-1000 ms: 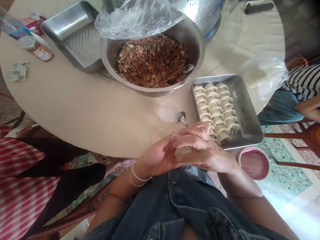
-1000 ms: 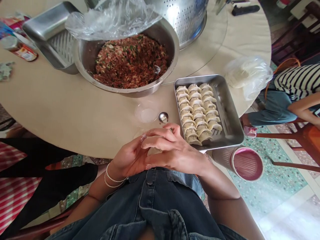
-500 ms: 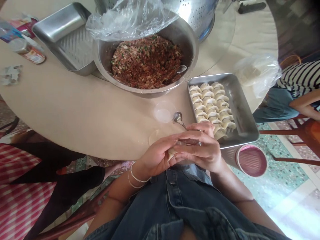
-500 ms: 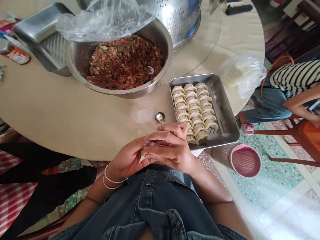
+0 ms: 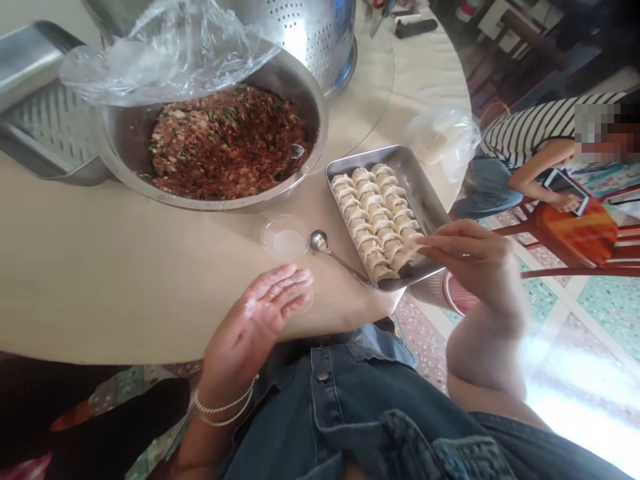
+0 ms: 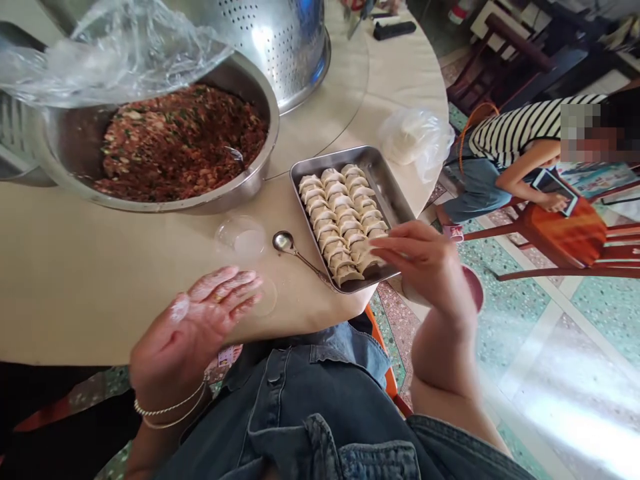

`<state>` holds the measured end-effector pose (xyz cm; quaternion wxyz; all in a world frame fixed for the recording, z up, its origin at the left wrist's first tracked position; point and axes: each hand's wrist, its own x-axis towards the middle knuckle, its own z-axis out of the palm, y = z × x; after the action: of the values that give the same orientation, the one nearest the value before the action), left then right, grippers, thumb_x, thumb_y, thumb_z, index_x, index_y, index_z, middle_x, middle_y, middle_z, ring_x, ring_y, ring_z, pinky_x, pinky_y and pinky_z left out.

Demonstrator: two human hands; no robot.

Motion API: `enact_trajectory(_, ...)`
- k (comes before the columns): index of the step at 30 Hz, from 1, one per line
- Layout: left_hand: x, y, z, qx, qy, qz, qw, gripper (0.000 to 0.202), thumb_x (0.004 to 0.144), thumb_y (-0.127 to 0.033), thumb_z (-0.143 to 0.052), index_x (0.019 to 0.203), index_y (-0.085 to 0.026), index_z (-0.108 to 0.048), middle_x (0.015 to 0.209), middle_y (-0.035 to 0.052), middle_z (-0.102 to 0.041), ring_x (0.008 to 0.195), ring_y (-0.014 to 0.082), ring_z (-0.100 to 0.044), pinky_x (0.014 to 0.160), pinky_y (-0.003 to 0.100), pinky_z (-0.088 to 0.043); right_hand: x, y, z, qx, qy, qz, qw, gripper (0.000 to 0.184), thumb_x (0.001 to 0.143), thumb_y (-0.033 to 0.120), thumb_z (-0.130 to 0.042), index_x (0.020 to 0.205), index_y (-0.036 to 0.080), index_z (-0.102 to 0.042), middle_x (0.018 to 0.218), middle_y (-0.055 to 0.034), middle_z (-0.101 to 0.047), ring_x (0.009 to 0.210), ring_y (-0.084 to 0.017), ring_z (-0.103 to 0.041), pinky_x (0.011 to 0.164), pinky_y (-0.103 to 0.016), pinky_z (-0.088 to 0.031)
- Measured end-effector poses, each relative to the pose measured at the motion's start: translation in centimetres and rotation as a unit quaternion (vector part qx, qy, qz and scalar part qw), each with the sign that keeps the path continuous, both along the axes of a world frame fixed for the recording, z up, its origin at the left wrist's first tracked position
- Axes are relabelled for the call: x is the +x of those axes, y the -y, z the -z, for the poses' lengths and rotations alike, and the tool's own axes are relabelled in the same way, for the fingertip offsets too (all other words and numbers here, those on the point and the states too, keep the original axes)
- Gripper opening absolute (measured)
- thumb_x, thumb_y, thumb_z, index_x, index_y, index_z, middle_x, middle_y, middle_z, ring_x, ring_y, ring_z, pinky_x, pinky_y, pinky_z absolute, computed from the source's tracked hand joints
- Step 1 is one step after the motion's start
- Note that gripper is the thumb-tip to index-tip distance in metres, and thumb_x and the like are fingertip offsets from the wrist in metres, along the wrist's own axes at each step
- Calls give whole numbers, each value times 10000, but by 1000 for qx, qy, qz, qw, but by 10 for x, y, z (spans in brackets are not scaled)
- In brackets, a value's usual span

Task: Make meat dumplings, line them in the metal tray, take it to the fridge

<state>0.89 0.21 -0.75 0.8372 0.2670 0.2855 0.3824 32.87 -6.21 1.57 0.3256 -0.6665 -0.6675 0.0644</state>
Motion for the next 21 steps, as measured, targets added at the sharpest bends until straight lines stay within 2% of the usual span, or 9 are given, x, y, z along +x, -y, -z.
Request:
enact_trajectory(1, -5, -1, 2, 14, -18, -37, 999, 371, 940, -376, -454, 1153, -183, -687, 1200, 109, -704, 1172, 254, -633, 995, 392, -534, 15, 3, 3, -38, 19, 26, 999, 139, 855, 283, -676, 967, 287, -758, 874, -14, -673, 734, -121, -627, 642, -265, -484)
enact_trajectory(3, -13, -3, 4, 17, -66, -107, 992, 327, 921, -351, -479, 1097, -188, -702, 1139, 98, -720, 1111, 249, -660, 988, 411, -544, 39, 7, 13, -113, 37, 21, 993, 143, 859, 343, -664, 917, 261, -766, 865, -17, -712, 714, -132, -649, 627, -264, -489)
enact_trajectory(5, -16, -2, 5, 9, -104, -149, 983, 296, 906, -336, -502, 1074, -192, -700, 1122, 92, -715, 1089, 248, -665, 997, 434, -541, 52, 7, 26, -161, 49, 12, 986, 167, 872, 359, -639, 866, 250, -764, 860, -11, -735, 717, -142, -672, 642, -270, -496)
enact_trajectory(8, -13, 0, 4, 8, -121, -154, 981, 264, 898, -318, -519, 1043, -193, -701, 1092, 93, -714, 1066, 242, -670, 958, 416, -567, 58, 2, 40, -169, 62, 29, 983, 204, 899, 352, -587, 888, 242, -759, 893, -22, -753, 766, -163, -698, 683, -289, -510)
enact_trajectory(10, -11, 0, 4, 12, -122, -146, 982, 256, 896, -317, -522, 1021, -192, -707, 1064, 95, -718, 1051, 236, -675, 922, 387, -586, 59, -2, 44, -154, 64, 42, 985, 222, 906, 357, -569, 939, 242, -756, 935, -37, -757, 810, -178, -707, 713, -306, -521)
enact_trajectory(14, -10, 0, 6, 32, -120, -154, 980, 234, 881, -324, -548, 997, -199, -709, 1051, 90, -720, 1033, 232, -685, 923, 376, -589, 59, -4, 44, -148, 61, 24, 987, 226, 904, 355, -565, 944, 244, -757, 947, -42, -757, 831, -183, -710, 741, -319, -540)
enact_trajectory(17, -10, -1, 8, 32, -120, -163, 979, 230, 898, -304, -522, 1009, -209, -700, 1065, 82, -716, 1043, 222, -683, 937, 377, -582, 59, -1, 44, -157, 57, -5, 986, 204, 900, 309, -568, 949, 242, -754, 975, -40, -751, 851, -174, -709, 751, -308, -547)
enact_trajectory(21, -7, -2, 7, 39, -129, -159, 978, 240, 894, -315, -521, 1000, -202, -705, 1049, 77, -721, 1037, 223, -684, 938, 376, -580, 55, 1, 43, -153, 52, -10, 987, 202, 905, 253, -548, 955, 229, -742, 990, -44, -742, 881, -169, -706, 771, -301, -546)
